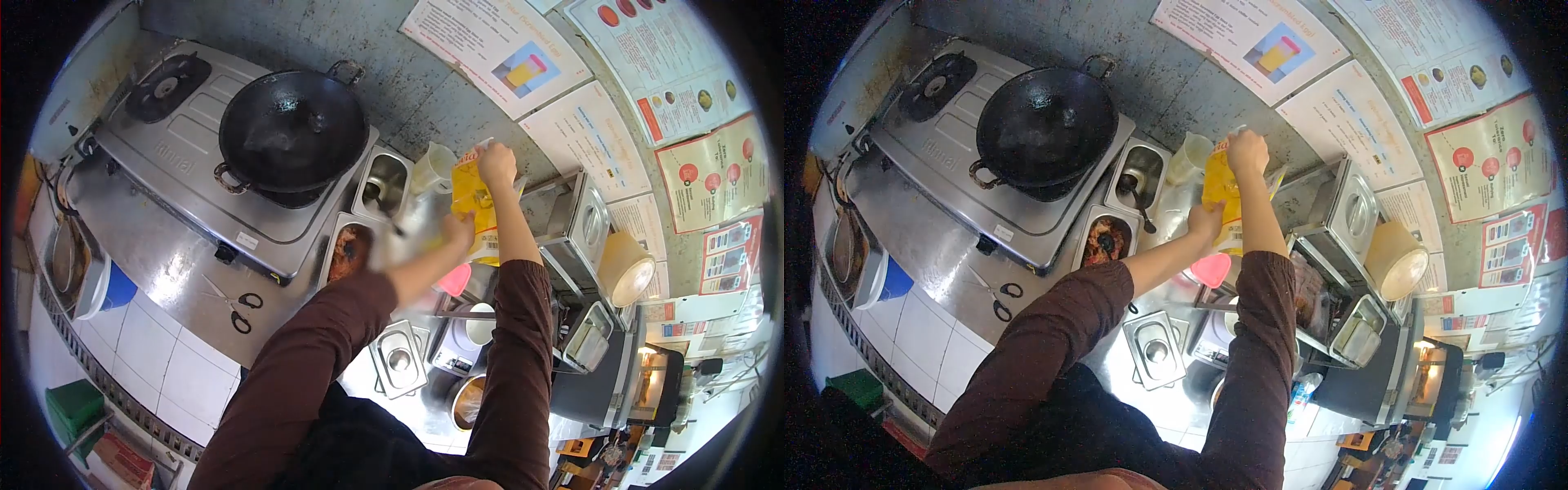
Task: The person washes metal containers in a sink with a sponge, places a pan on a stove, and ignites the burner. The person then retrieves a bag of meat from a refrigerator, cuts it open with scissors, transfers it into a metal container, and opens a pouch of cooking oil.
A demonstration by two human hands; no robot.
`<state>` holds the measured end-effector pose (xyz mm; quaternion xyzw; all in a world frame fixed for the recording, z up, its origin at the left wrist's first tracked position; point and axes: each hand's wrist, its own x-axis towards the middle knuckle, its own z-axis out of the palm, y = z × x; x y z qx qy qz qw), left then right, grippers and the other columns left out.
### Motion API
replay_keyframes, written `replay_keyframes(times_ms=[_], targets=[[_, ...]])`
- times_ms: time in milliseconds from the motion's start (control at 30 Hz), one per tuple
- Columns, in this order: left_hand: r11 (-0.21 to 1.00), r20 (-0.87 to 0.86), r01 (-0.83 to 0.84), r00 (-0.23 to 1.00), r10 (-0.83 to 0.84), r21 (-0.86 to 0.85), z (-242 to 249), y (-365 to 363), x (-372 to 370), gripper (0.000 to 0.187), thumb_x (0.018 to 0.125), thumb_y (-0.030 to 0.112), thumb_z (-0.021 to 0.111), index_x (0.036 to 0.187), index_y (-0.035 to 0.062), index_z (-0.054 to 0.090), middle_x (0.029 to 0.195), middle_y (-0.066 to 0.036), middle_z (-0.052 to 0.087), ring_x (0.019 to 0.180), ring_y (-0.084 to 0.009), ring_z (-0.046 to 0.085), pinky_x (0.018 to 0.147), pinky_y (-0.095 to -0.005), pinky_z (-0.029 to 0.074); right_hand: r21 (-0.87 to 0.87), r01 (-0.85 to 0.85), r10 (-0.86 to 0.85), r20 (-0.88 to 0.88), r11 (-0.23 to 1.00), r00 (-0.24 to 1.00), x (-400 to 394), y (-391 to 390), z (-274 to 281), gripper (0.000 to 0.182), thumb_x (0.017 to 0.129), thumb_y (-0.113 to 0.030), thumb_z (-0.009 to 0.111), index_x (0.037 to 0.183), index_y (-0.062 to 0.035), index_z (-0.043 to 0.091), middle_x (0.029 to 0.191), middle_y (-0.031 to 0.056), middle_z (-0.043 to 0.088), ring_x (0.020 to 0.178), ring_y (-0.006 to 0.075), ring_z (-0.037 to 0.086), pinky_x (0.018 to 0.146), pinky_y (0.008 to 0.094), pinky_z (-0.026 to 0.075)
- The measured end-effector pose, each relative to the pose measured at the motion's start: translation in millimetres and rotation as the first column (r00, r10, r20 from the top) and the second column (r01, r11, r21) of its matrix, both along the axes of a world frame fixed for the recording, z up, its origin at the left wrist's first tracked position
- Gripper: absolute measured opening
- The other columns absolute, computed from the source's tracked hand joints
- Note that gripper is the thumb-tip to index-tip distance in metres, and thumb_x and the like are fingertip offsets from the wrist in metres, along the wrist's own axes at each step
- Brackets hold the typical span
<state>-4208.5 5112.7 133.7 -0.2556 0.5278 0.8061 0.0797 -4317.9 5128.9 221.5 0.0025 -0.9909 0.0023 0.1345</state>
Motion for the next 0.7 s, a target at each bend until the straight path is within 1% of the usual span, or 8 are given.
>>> replay_keyframes(times_ms=[33,167,233,267,333,567,633,700], targets=[[0.999,0.025,0.033,0.999,-0.034,0.019,5,-3,2,0.031,0.081,0.028,0.056,0.091,-0.0012,0.059,0.083,-0.014,0.062,0.071,-0.0234,0.060,0.061,-0.0342,0.046,-0.005,-0.012,0.012,-0.010,1.000,1.000,0,0,-2,0.029,0.076,-0.031,0.057,0.086,-0.0040,0.061,0.087,0.0198,0.060,0.084,0.0358,0.057,0.072,0.0425,0.046],[0.998,0.094,-0.010,0.996,0.004,0.060,21,-11,11,0.033,0.081,0.029,0.056,0.094,-0.0011,0.058,0.086,-0.014,0.061,0.074,-0.0231,0.060,0.062,-0.0343,0.046,-0.015,-0.009,0.010,0.025,1.000,1.000,-3,-3,-8,0.030,0.077,-0.032,0.056,0.086,-0.0040,0.061,0.083,0.0218,0.059,0.082,0.0367,0.057,0.072,0.0436,0.046],[0.992,0.110,-0.074,0.992,0.063,0.101,28,-18,14,0.028,0.080,0.025,0.057,0.082,-0.0024,0.061,0.080,-0.016,0.063,0.071,-0.0244,0.061,0.064,-0.0360,0.045,-0.034,-0.012,0.012,-0.020,0.999,1.000,-2,-4,-6,0.028,0.077,-0.031,0.056,0.084,-0.0037,0.061,0.083,0.0216,0.059,0.081,0.0370,0.057,0.071,0.0438,0.046],[0.992,0.109,-0.072,0.992,0.061,0.100,25,-16,12,0.028,0.080,0.025,0.057,0.082,-0.0024,0.061,0.080,-0.016,0.063,0.071,-0.0244,0.061,0.064,-0.0360,0.045,-0.035,-0.011,0.010,-0.021,0.999,1.000,-3,-3,-6,0.028,0.077,-0.031,0.056,0.084,-0.0037,0.061,0.083,0.0216,0.059,0.081,0.0370,0.057,0.071,0.0438,0.046],[0.994,0.041,-0.048,0.998,0.044,0.097,18,-14,8,0.028,0.080,0.025,0.057,0.081,-0.0028,0.061,0.079,-0.016,0.063,0.069,-0.0254,0.060,0.062,-0.0364,0.044,-0.033,-0.017,0.017,-0.012,0.999,1.000,-5,-2,-8,0.027,0.077,-0.030,0.056,0.083,-0.0037,0.062,0.083,0.0214,0.059,0.081,0.0371,0.057,0.071,0.0439,0.046],[0.994,-0.016,-0.014,1.000,0.016,0.109,-7,-5,-6,0.029,0.079,0.025,0.059,0.079,-0.0036,0.061,0.076,-0.017,0.062,0.066,-0.0269,0.060,0.059,-0.0368,0.044,-0.005,-0.024,0.024,-0.037,1.000,0.999,1,-7,-4,0.028,0.077,-0.029,0.057,0.081,-0.0015,0.063,0.083,0.0219,0.060,0.082,0.0356,0.058,0.071,0.0425,0.047],[0.998,-0.062,0.011,0.998,-0.007,0.059,-15,-2,-10,0.030,0.080,0.026,0.058,0.086,-0.0032,0.061,0.077,-0.014,0.062,0.064,-0.0234,0.061,0.056,-0.0346,0.047,-0.007,-0.028,0.028,-0.030,1.000,0.999,2,-8,-4,0.028,0.077,-0.029,0.057,0.081,-0.0015,0.063,0.083,0.0216,0.060,0.081,0.0353,0.059,0.070,0.0421,0.047],[0.999,-0.056,0.032,0.998,-0.032,-0.005,-5,-10,-6,0.030,0.079,0.027,0.058,0.083,-0.0023,0.062,0.076,-0.014,0.062,0.065,-0.0236,0.061,0.057,-0.0345,0.047,-0.013,-0.023,0.023,-0.023,1.000,0.999,-1,-7,-5,0.028,0.077,-0.029,0.056,0.082,-0.0021,0.062,0.083,0.0216,0.060,0.082,0.0360,0.058,0.071,0.0428,0.047]])
